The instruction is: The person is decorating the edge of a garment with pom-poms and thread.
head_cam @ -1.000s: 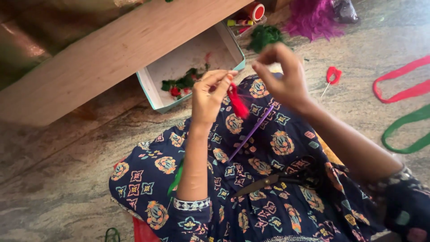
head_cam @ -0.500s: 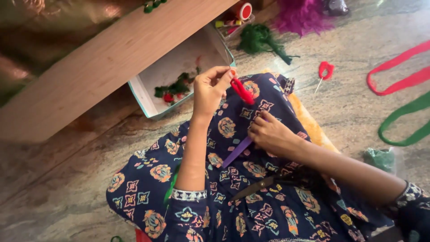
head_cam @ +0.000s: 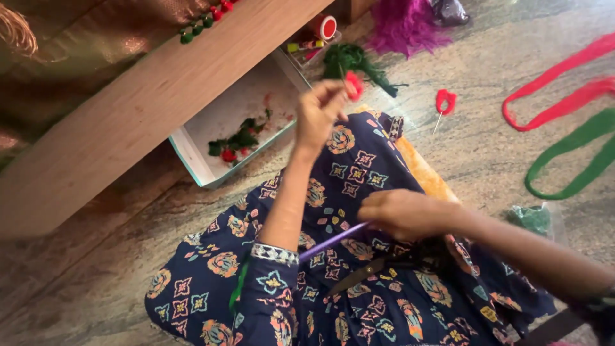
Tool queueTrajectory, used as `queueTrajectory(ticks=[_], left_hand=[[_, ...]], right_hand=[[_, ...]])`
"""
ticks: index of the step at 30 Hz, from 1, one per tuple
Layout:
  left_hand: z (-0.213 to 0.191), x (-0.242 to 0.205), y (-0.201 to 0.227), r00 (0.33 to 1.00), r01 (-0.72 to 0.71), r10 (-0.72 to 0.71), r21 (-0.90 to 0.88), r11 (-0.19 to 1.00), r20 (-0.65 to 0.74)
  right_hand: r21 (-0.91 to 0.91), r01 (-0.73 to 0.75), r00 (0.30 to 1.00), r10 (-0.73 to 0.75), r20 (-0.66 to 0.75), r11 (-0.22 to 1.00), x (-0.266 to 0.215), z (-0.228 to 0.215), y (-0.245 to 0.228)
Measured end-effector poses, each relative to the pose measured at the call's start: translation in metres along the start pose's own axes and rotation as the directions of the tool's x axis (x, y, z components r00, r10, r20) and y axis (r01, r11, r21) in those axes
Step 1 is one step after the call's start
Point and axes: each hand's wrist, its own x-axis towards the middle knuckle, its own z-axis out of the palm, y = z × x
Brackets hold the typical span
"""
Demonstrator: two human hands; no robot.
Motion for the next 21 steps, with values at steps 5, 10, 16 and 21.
queueTrajectory(ticks=[5,10,16,21], left_hand=[[0.005,-0.075,-0.073,0.986,0.141,-0.146,0.064,0.988,0.079],[0.027,-0.115,-0.038,0.976,0.207,-0.213,0.098,0.973,0.045],[0.026,-0.136,-0.043,0.985,0.173,-0.169,0.261,0.95,-0.039],[0.014,-0.151,-0.047,0.976,0.206,-0.193,0.139,0.969,-0.103]], right_hand=[[0.499,-0.299,0.944,0.327,0.032,0.814,-0.033,-0.034,0.049],[0.739,-0.453,0.508,0.826,-0.245,0.499,-0.027,-0.046,0.07],[-0.196,-0.379,0.913,0.332,-0.237,0.904,-0.002,0.004,0.07],[0.107,-0.5,0.704,0.475,-0.528,0.86,0.002,-0.004,0.093]])
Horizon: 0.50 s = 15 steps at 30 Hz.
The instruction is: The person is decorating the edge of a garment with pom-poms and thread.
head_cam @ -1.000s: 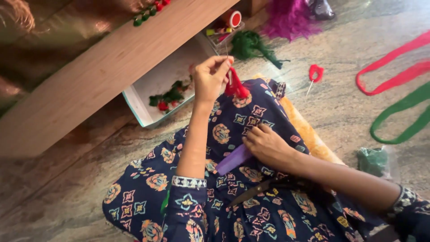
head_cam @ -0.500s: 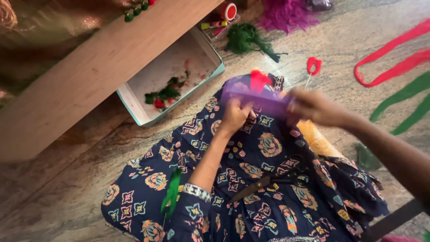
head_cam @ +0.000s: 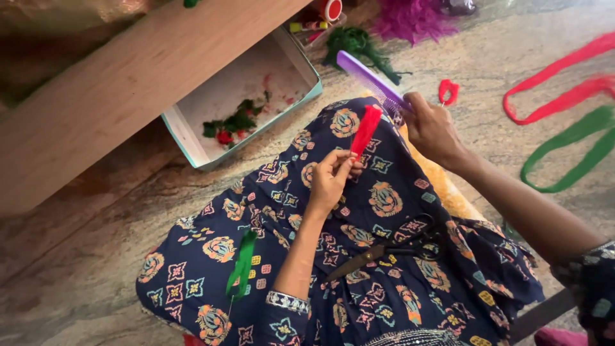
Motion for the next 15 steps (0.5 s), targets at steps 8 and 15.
queueTrajectory(ticks=[8,15], left_hand=[[-0.007,-0.003,-0.017,0.999,0.003,-0.009,-0.128,0.992,-0.041],[-0.017,-0.005,-0.016,0.995,-0.06,0.056,-0.054,0.997,-0.085]], right_hand=[[-0.122,0.019,0.976,0.008,0.217,0.992,0.01,-0.009,-0.005],[-0.093,0.107,0.987,-0.095,0.128,0.99,-0.004,-0.011,-0.005]])
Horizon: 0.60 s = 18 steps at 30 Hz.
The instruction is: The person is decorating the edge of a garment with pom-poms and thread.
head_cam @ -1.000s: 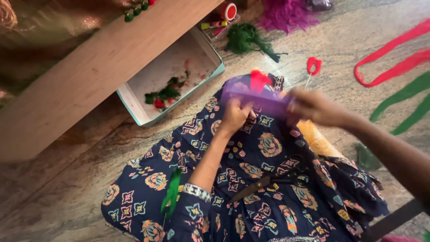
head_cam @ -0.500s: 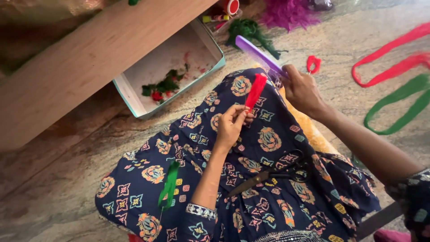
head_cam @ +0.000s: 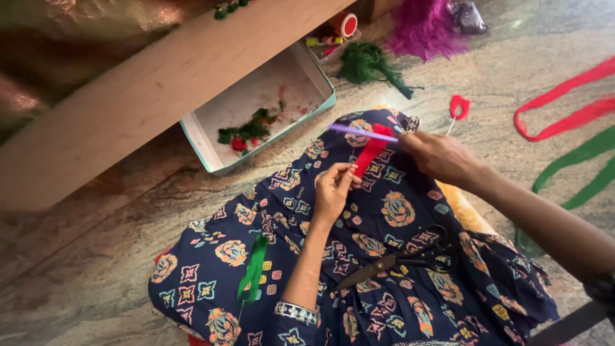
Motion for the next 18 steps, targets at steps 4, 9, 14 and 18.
queueTrajectory(ticks=[4,9,14,18], left_hand=[[-0.007,-0.006,-0.006,1.0,0.0,-0.001,-0.035,0.999,-0.027],[-0.035,-0.002,-0.025,0.987,0.114,-0.125,-0.104,0.988,-0.106],[-0.076,0.021,-0.013,0.974,0.064,-0.081,-0.085,0.994,-0.211],[-0.085,0.038,0.039,0.98,-0.044,0.043,0.001,0.999,-0.192]], right_hand=[[0.511,-0.296,0.917,0.389,-0.084,0.807,0.007,0.017,0.036],[0.701,-0.477,0.876,0.215,0.433,0.531,-0.009,0.005,0.036],[0.542,-0.277,0.771,-0.153,0.618,0.794,0.016,0.014,-0.003],[0.34,0.247,0.899,-0.345,0.269,0.907,0.068,0.012,-0.069]])
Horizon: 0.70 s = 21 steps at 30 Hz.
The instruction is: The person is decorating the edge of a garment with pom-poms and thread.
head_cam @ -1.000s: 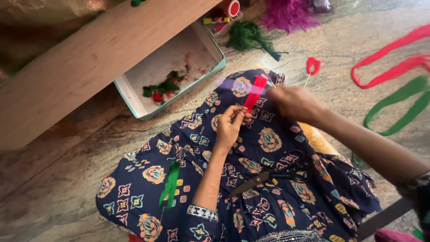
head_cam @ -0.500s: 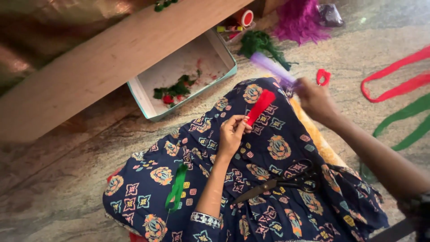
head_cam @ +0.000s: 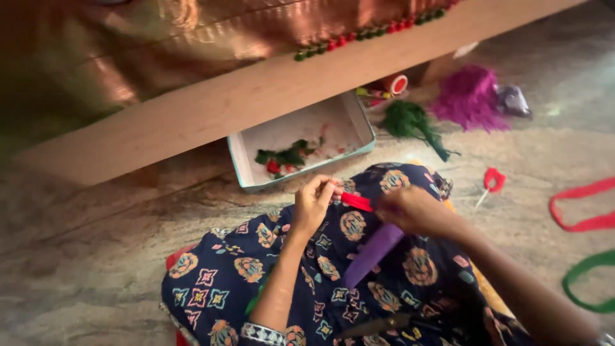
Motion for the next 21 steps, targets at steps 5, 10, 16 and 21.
queueTrajectory(ticks=[5,10,16,21], left_hand=[[0.005,0.025,0.08,0.999,-0.037,0.041,0.262,0.964,-0.009],[0.003,0.042,0.113,0.986,-0.146,0.167,0.474,0.868,-0.002],[0.003,0.041,0.099,0.96,0.056,-0.081,0.101,0.993,0.268],[-0.008,0.057,0.069,0.936,-0.008,-0.175,0.517,0.856,0.304]], right_hand=[[0.164,0.03,0.888,0.049,-0.457,0.986,0.087,-0.024,-0.049],[0.67,0.156,0.914,0.152,-0.377,0.726,0.13,-0.024,-0.046],[0.722,0.195,0.906,0.159,-0.391,0.664,0.12,-0.059,-0.073],[0.642,0.24,0.841,0.175,-0.513,0.728,0.111,-0.1,-0.098]])
